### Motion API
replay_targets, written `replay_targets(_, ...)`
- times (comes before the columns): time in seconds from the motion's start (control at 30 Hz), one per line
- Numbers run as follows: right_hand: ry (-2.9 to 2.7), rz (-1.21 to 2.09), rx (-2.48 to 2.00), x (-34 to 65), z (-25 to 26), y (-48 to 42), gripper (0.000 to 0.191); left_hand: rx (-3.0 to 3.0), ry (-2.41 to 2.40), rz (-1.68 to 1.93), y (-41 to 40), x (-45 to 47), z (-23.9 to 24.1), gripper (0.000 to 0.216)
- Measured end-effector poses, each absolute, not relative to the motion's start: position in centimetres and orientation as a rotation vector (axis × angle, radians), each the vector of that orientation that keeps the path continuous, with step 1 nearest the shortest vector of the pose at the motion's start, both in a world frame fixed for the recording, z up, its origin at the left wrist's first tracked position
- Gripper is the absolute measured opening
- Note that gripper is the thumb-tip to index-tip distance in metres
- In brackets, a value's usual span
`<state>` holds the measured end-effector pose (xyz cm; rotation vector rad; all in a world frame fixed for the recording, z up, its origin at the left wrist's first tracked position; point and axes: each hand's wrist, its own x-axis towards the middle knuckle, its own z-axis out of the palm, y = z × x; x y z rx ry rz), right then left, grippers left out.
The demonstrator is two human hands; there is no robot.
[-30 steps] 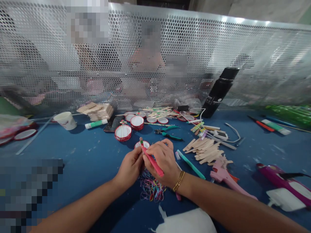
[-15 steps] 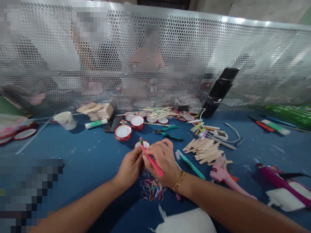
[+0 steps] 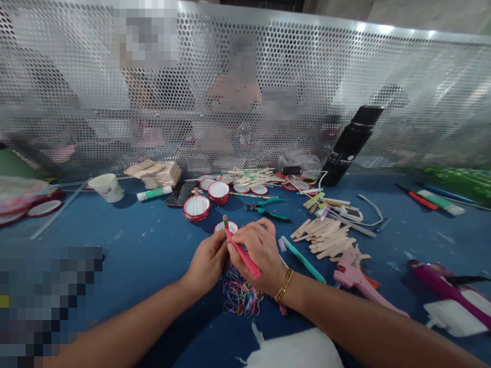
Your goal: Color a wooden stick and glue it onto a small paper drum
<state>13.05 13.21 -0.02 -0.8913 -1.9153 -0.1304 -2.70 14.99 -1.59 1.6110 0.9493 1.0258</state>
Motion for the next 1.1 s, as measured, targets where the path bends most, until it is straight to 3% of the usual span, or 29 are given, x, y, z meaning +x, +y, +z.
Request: replay_targets(1.1,-1.881,-0.189,-0.879,13.1,-0.6,12.9,0.009,1.634,0.977,1.011,14.5,-2.6,-2.5,0.037)
